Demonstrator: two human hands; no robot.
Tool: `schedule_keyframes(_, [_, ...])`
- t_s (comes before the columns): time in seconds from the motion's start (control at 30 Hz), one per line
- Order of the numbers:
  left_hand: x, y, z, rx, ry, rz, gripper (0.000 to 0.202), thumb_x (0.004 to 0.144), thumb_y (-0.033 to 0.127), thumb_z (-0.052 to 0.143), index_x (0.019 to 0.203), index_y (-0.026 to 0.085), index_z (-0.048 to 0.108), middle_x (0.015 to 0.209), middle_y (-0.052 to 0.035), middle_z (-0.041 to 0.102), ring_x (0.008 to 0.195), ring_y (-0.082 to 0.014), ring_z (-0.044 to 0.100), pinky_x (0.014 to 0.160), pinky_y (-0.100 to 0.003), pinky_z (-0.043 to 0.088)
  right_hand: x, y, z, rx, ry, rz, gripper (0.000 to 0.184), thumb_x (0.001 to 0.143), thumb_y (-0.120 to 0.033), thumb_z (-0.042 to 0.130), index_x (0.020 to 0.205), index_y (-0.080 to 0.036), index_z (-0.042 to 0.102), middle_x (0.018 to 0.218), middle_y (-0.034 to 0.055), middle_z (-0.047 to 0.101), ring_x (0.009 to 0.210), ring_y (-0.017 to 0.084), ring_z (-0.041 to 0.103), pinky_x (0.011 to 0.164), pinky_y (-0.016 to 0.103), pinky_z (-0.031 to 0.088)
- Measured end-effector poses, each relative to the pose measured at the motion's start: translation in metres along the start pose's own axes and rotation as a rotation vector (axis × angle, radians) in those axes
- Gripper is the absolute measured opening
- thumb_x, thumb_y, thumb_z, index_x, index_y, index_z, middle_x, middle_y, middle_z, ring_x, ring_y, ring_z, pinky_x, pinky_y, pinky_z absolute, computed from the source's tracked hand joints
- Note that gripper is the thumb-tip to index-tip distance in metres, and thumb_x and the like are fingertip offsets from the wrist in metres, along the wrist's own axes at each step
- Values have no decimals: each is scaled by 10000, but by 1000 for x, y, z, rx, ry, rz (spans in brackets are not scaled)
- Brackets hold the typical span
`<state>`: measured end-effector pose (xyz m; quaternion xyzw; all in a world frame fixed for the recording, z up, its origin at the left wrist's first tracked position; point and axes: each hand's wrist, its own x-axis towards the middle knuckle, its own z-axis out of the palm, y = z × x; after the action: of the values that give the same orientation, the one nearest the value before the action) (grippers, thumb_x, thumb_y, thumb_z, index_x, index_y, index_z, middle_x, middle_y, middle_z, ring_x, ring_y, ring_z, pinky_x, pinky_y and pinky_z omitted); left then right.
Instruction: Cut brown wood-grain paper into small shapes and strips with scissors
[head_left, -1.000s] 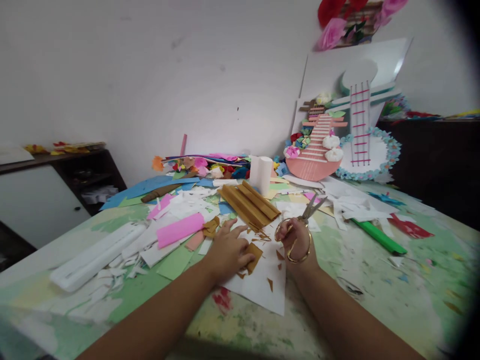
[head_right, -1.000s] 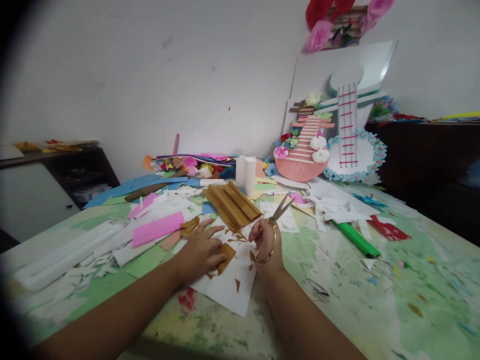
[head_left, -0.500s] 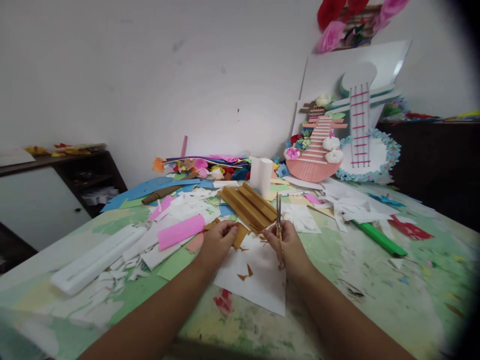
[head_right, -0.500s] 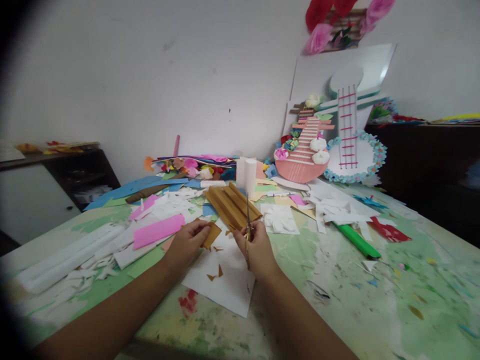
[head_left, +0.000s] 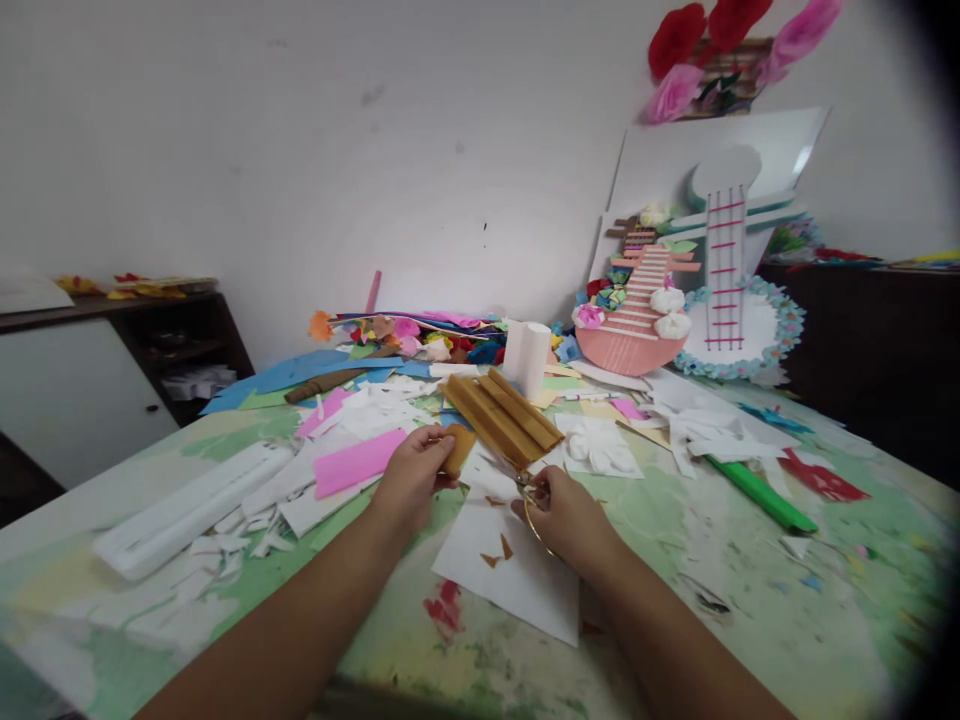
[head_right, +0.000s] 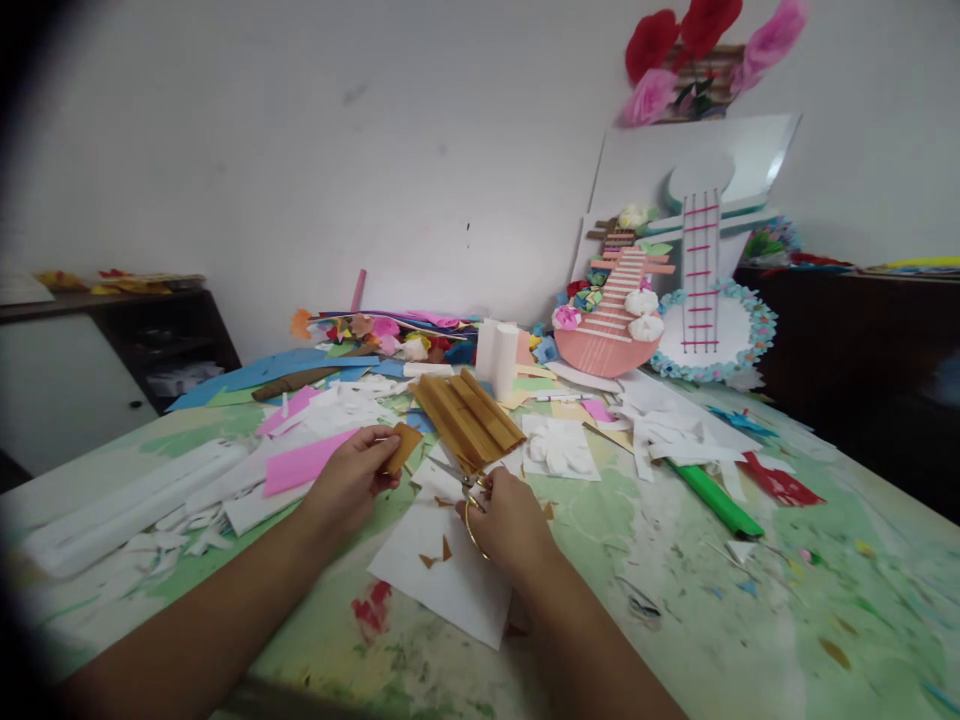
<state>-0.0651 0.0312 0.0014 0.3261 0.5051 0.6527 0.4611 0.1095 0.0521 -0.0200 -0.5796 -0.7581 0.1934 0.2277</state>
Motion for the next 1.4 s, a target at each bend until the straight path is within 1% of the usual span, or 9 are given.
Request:
schedule_keyframes(0.17, [-6,-4,2,138,-157,73,189,613,293,581,697,156,482,520,50,503,407,-66,454,392,-190,362,0,11,-2,-147,-58,-305,228,612,-251,574,827,-177,565,847,91,567,788,225,522,671,341,409])
schedule_keyframes(0.33, [-13,-7,8,196,-254,26,168,629,281,566,696,152,480,553,39,520,477,-79,488,460,-202,384,-5,0,-7,-94,374,-614,425,683,-219,558,1101,-224,482,1041,110,468,940,233,453,777,394,401])
schedule_keyframes(0.4, [-17,-7,10,184,-279,-21,140,621,248,564,692,156,486,558,44,522,493,-81,498,486,-207,388,-10,-8,-6,-132,387,-774,361,703,-200,549,1058,-260,521,1018,97,466,931,221,443,769,382,405])
schedule_keyframes(0.5, [-20,-6,12,179,-334,-49,106,609,218,570,666,157,505,559,51,521,511,-76,496,522,-206,375,-13,-12,-5,-115,371,-878,197,740,-172,507,895,-251,600,947,71,499,888,191,444,760,353,402])
schedule_keyframes(0.63, [-21,-7,11,197,-413,-37,127,610,248,586,655,149,520,592,30,549,561,-88,504,571,-218,364,-9,-8,-6,66,324,-843,151,758,-167,489,833,-218,610,873,54,527,845,158,459,738,320,400])
schedule_keyframes(0.87, [-20,-19,9,398,-546,41,176,662,308,552,624,136,552,613,-9,559,613,-112,495,621,-248,361,-4,-9,-3,406,67,-539,127,736,-157,473,620,-172,523,822,50,545,787,137,512,719,310,415])
schedule_keyframes(1.03, [-21,-18,12,329,-518,-36,137,645,280,567,644,144,549,587,8,542,589,-101,495,603,-240,366,-2,-7,4,632,-9,-402,125,681,-160,508,577,-185,443,783,34,540,730,122,524,668,282,436])
schedule_keyframes(1.17, [-25,-11,14,270,-474,-137,130,607,258,593,636,139,547,559,13,539,558,-94,498,588,-235,373,-3,-7,3,622,-5,-466,122,689,-150,499,593,-185,434,805,37,535,756,123,524,679,284,436])
schedule_keyframes(1.4, [-21,-12,12,163,-424,-239,143,616,272,585,651,146,527,581,3,561,535,-94,527,565,-229,399,-7,-10,-10,294,173,-686,41,745,-183,498,741,-194,537,860,54,538,852,149,499,754,320,406])
